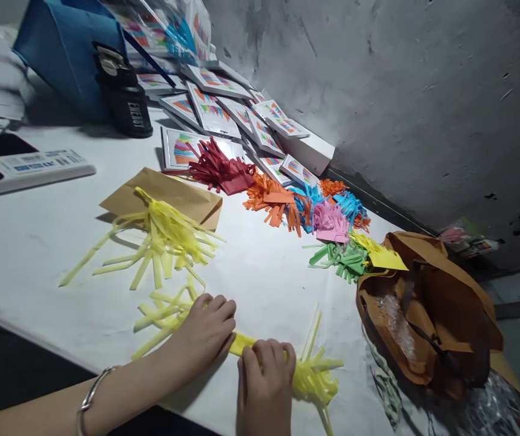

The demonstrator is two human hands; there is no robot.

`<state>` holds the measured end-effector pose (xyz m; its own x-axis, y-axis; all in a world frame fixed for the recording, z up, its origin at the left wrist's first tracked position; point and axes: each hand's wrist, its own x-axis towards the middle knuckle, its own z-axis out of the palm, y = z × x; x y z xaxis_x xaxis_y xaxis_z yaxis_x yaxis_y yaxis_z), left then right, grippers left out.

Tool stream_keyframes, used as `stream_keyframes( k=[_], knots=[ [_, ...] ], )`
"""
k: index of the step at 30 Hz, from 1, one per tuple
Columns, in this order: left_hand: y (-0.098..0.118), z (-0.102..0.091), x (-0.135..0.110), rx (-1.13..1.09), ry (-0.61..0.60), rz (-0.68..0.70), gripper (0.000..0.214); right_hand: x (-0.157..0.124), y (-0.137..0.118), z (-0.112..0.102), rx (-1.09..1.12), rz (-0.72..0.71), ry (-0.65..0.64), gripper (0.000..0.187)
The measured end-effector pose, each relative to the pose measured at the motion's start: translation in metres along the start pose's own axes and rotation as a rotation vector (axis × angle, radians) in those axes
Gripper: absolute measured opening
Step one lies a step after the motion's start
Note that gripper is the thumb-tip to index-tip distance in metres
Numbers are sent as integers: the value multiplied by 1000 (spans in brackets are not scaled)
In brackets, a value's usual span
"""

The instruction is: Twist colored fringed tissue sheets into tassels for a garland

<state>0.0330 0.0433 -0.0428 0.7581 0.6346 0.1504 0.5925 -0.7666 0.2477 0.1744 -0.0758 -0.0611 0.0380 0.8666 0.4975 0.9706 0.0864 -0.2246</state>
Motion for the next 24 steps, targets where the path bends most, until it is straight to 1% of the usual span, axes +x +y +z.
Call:
stream_keyframes(
  k=[2, 4, 6, 8, 10, 11, 13, 14, 16, 18, 21, 24],
  knots=[
    [-9, -3, -1, 2, -7, 6, 18, 2, -3, 2, 14, -19, -16, 22],
    [-23, -10, -1, 37, 2, -26, 17, 3, -4, 5, -3, -27, -2, 22],
    [-39, -20, -1, 107, 62, -87, 19, 4, -3, 7, 1, -36, 23, 22],
    [-46, -27, -3, 126, 158, -91, 18, 5, -3, 9, 23, -32, 69, 22],
    [-41, -28, -6, 47, 217, 14, 14, 5, -3, 8, 40, -11, 107, 24],
    [-35, -25, -8, -9, 219, 93, 15, 6, -4, 7, 49, -5, 104, 25],
    [-19, -14, -12, -101, 198, 234, 15, 7, -6, 5, 83, -5, 69, 23],
    [-11, -8, -13, -132, 190, 270, 15, 7, -7, 4, 103, -2, 47, 21],
    [-1, 5, -13, -179, 190, 290, 19, 6, -7, 3, 126, 15, 21, 18],
    [1, 13, -14, -209, 196, 277, 19, 3, -5, 3, 112, 15, 9, 20],
    [-5, 15, -15, -192, 182, 262, 18, -7, 3, 2, 66, -25, -11, 25],
    [-11, 12, -17, -148, 156, 219, 17, -20, 10, 1, -2, 0, 22, 24]
  ],
)
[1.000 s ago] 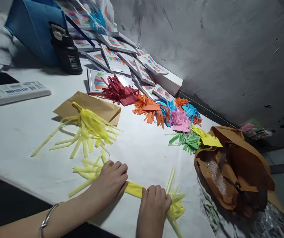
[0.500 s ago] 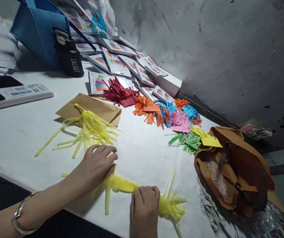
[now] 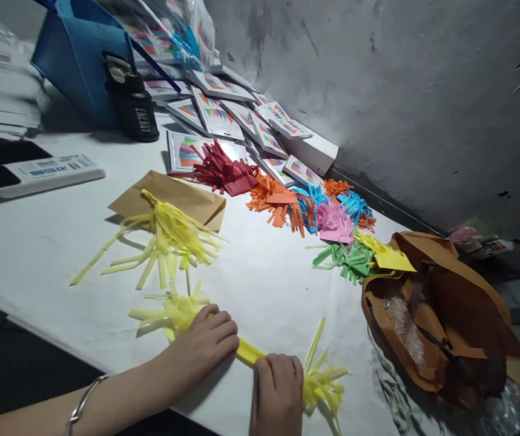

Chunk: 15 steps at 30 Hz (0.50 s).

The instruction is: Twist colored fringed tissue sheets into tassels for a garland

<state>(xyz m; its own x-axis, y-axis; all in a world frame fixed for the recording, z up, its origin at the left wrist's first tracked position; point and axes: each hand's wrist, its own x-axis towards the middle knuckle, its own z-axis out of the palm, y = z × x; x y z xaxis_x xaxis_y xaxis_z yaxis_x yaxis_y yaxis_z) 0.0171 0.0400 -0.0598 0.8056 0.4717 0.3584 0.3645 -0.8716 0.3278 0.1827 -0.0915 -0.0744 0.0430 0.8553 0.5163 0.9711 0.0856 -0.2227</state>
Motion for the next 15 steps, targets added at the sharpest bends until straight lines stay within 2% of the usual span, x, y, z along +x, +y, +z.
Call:
stream_keyframes(
  k=[3, 7, 12, 15],
  knots=[
    [-1, -2, 1, 38, -24, -43, 17, -7, 2, 2, -79, 112, 22, 19],
    [3, -1, 11, 126, -105, -109, 20, -5, 3, 8, -215, 222, -47, 19],
    [8, -5, 26, 164, -213, -162, 22, 7, 3, 5, -282, 249, 4, 14],
    [8, -9, 30, 150, -236, -179, 22, 14, -5, 2, -143, 139, 29, 16]
  ],
)
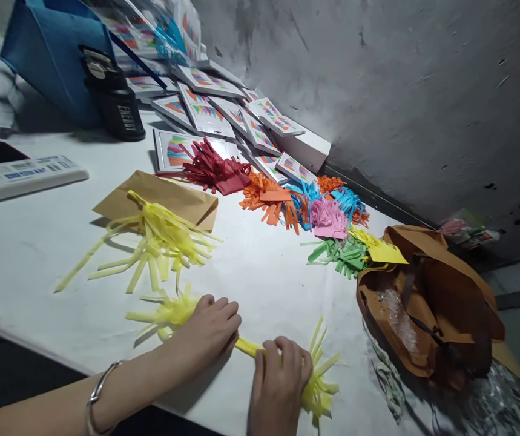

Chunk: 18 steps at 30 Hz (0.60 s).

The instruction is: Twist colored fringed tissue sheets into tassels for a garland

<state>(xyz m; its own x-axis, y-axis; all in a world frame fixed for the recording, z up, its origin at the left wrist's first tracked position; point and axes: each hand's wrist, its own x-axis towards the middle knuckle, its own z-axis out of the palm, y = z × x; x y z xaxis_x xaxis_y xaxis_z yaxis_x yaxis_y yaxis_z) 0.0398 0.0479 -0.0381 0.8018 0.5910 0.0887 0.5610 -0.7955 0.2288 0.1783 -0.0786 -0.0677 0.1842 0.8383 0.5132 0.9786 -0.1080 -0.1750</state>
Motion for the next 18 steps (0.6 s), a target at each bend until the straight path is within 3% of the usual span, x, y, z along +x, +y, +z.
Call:
stream_keyframes(
  k=[3, 9, 14, 18],
  knots=[
    [-2, -3, -2, -71, 41, 39, 20, 4, -10, 0, 157, -106, -52, 21],
    [-9, 4, -8, -225, 175, 240, 17, 7, -13, 1, 223, -40, -40, 20],
    [-12, 9, -4, -224, 184, 303, 20, 7, -12, 4, 230, -40, -139, 16],
    [-12, 8, -5, -302, 143, 278, 19, 3, -11, 9, 208, -66, -126, 20]
  ],
)
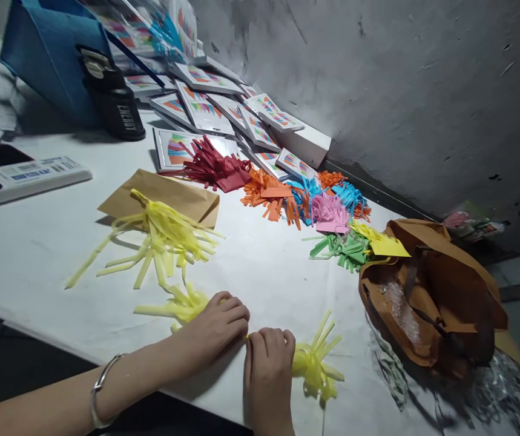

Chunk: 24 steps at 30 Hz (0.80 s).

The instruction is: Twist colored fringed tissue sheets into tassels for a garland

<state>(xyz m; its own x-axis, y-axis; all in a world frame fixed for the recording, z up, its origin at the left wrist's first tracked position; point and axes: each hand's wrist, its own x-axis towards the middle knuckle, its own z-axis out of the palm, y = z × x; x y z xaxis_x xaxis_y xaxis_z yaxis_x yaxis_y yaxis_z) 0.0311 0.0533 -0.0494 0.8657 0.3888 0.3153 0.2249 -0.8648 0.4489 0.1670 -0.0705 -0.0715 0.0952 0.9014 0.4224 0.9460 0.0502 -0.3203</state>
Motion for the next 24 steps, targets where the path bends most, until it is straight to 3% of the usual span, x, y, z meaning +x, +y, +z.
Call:
stream_keyframes(
  k=[9, 14, 19, 21, 24],
  knots=[
    [2, -7, -7, -85, -7, -122, 19, -21, 20, -18, -143, 23, 7, 19],
    [14, -8, -2, 52, -21, -160, 24, -8, 18, -20, -202, 109, -83, 17],
    [25, -8, 7, 269, -101, -289, 16, 3, 21, -24, -299, 142, -190, 14],
    [23, -8, 8, 305, -98, -236, 13, 5, 22, -26, -246, 184, -223, 15],
    [17, -6, 6, 313, -90, -31, 15, 9, 23, -29, -99, 270, -210, 19]
  ],
)
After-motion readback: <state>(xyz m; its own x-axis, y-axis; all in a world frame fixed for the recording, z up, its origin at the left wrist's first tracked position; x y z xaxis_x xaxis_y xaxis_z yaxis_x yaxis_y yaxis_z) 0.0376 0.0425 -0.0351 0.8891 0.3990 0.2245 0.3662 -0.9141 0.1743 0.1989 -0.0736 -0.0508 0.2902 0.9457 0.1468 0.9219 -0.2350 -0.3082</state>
